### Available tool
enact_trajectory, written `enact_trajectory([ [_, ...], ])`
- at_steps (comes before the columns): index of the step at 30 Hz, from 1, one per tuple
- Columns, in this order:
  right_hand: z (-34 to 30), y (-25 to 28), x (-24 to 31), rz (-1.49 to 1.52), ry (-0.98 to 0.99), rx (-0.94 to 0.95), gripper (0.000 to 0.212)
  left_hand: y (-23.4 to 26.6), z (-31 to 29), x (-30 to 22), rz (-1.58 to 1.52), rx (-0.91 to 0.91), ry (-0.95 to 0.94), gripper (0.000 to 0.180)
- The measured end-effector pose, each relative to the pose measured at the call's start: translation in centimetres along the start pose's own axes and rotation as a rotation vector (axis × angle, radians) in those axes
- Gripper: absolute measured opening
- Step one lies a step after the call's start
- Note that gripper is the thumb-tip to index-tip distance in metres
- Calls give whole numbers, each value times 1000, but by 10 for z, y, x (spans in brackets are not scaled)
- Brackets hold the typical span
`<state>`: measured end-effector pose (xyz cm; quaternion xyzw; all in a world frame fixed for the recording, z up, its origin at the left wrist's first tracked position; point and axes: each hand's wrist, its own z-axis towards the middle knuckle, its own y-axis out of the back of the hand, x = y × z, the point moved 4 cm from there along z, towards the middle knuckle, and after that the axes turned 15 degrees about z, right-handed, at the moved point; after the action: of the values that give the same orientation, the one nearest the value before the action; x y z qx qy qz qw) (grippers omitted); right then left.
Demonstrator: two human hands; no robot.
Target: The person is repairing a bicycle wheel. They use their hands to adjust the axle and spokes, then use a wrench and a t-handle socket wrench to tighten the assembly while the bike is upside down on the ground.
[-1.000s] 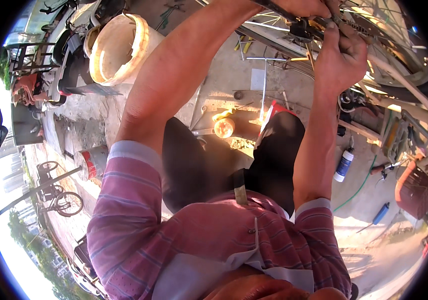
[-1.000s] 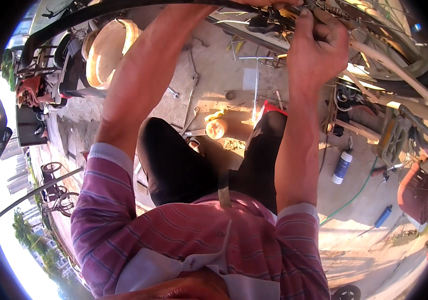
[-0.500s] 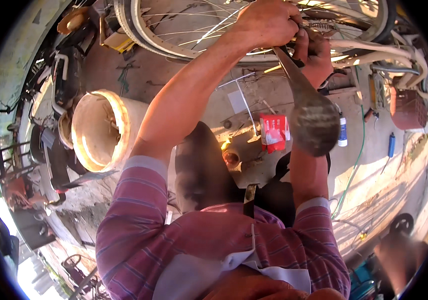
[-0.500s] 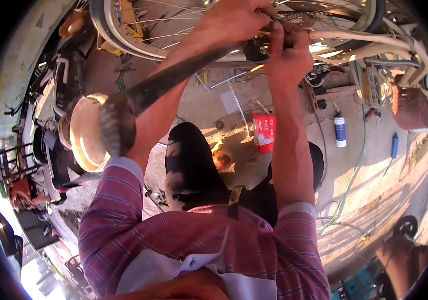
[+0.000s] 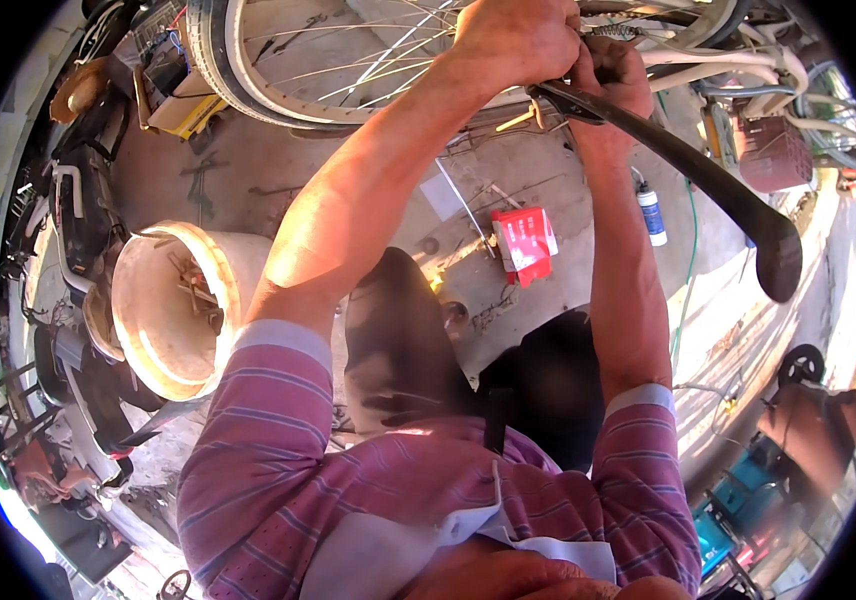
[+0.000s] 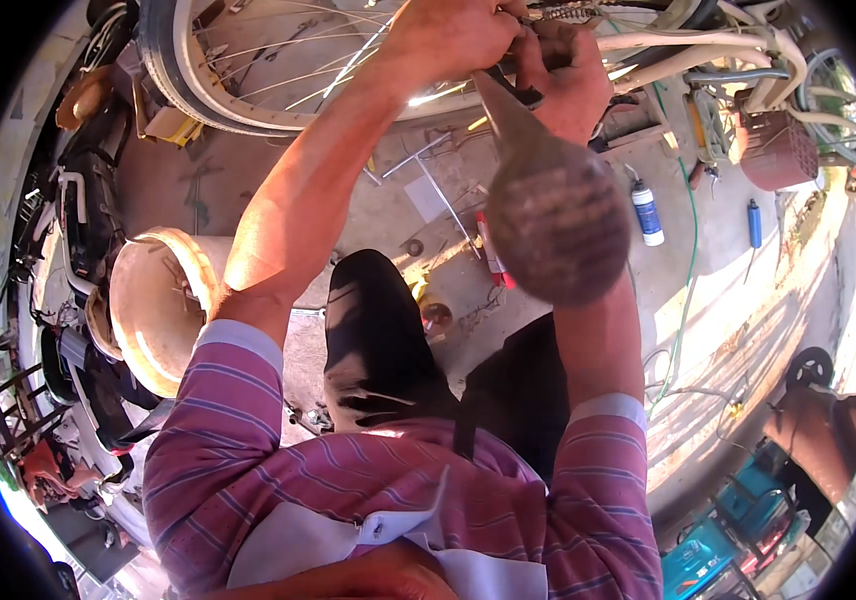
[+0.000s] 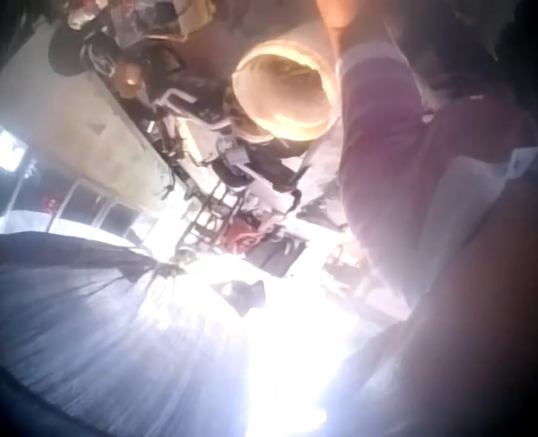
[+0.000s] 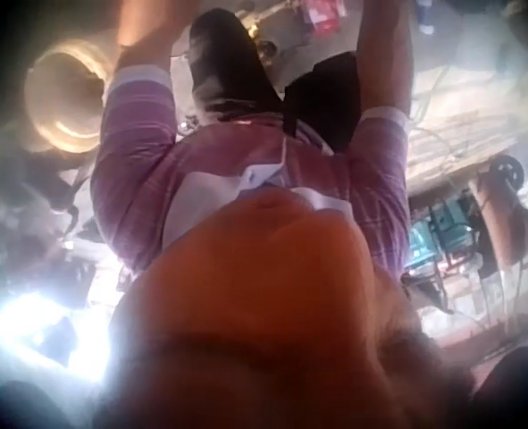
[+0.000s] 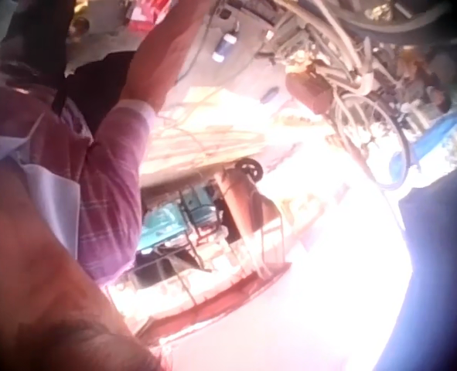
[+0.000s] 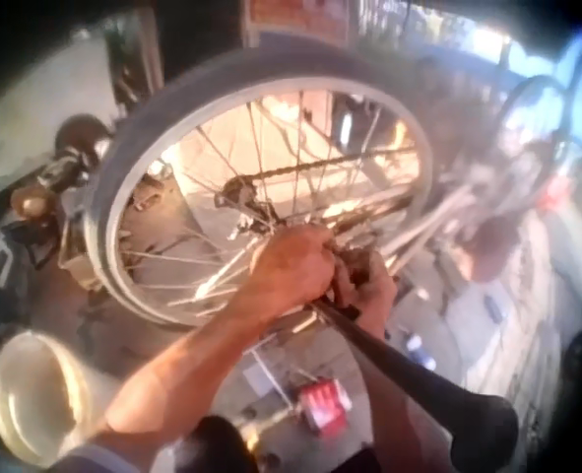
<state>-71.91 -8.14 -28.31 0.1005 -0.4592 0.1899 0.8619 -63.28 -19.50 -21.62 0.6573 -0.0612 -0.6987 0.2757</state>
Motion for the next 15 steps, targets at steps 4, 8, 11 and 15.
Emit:
enact_trajectory([
  [4,6,-3,-7,-125,35,2,24,5,14,9,451,-141,19,19],
  [8,9,0,-23,-182,130,14,28,2,24,24,760,-255,102,26],
  [11,8,2,-9,-155,132,31,27,1,16,9,701,-195,119,28],
  [15,4,0,-8,17,47,39,25,2,13,11,685,-250,111,30],
])
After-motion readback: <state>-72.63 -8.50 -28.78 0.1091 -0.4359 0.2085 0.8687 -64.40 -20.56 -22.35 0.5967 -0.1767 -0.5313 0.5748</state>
